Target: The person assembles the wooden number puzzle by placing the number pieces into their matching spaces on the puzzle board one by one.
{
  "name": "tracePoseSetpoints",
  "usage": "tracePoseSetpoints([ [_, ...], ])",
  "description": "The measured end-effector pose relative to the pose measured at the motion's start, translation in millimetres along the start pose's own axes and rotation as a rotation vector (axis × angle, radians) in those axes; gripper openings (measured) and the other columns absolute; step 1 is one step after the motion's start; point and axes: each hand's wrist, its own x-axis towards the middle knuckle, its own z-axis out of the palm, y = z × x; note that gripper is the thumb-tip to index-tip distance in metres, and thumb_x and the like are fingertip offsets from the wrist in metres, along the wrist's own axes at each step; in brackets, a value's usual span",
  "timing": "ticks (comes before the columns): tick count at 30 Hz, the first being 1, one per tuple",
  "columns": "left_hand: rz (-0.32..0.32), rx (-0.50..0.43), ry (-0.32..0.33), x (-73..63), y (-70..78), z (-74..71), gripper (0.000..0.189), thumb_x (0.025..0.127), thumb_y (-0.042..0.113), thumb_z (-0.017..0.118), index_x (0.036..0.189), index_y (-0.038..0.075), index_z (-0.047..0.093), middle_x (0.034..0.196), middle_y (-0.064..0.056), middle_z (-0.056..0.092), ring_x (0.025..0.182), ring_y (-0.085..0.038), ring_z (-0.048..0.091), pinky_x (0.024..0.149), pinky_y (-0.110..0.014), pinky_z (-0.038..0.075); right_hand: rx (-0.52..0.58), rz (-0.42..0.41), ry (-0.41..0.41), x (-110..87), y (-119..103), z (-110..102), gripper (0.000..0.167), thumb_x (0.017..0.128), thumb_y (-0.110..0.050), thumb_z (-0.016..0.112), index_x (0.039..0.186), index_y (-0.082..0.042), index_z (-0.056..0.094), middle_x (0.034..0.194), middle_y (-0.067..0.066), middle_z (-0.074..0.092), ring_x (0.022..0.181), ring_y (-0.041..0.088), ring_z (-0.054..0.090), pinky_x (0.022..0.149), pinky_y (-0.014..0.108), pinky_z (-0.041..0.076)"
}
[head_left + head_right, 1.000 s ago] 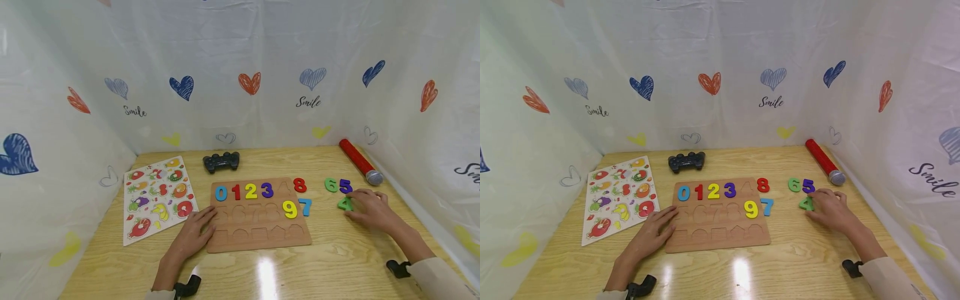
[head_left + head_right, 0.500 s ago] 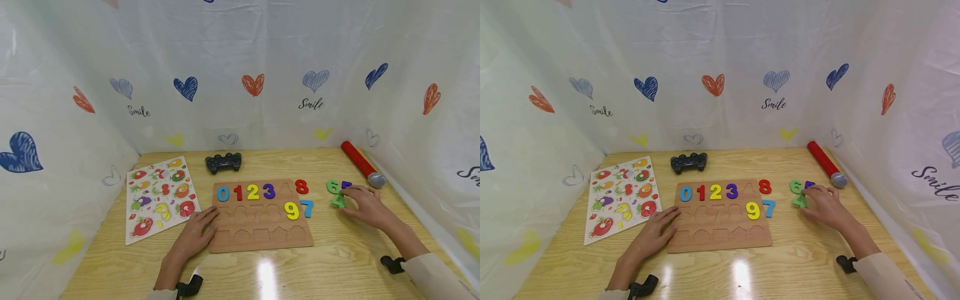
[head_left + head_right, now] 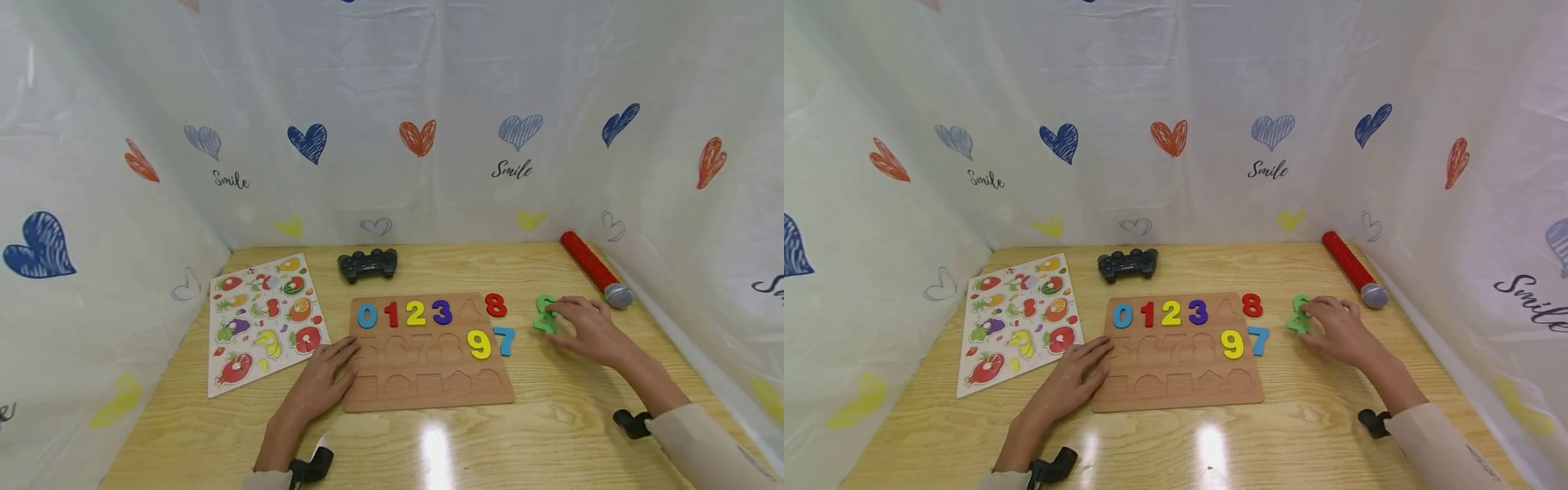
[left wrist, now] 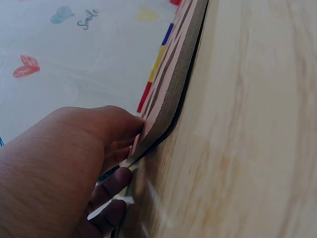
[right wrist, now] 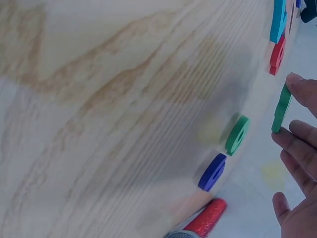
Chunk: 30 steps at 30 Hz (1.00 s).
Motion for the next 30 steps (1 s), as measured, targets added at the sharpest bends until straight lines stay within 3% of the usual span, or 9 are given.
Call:
tracePoseSetpoints([
  [14, -0.037, 0.004, -0.033, 1.2, 2.7, -1.7, 0.049, 0.099, 0.026, 0.063, 0.144, 0.010, 0.056, 0.153, -0.004, 0.046, 0.121, -0.027, 0.046, 0.101, -0.048, 0.041, 0.017, -0.001, -0.043, 21.5, -14.0, 0.0, 0.048, 0.082, -0.020, 0.084, 0.122, -0.001, 0.067, 0.120, 0.020, 0.064, 0.122, 0.042, 0.043, 0.091, 0.068, 0.023],
  [30, -0.019, 0.003, -0.012, 0.8, 3.2, -1.8, 0.048, 0.097, 0.024, 0.065, 0.143, 0.009, 0.057, 0.152, -0.005, 0.047, 0.120, -0.027, 0.047, 0.100, -0.048, 0.042, 0.019, -0.015, -0.066, 37.3, -22.9, 6.7, 0.046, 0.083, -0.022, 0.083, 0.121, -0.002, 0.067, 0.121, 0.020, 0.063, 0.122, 0.042, 0.043, 0.092, 0.066, 0.025],
])
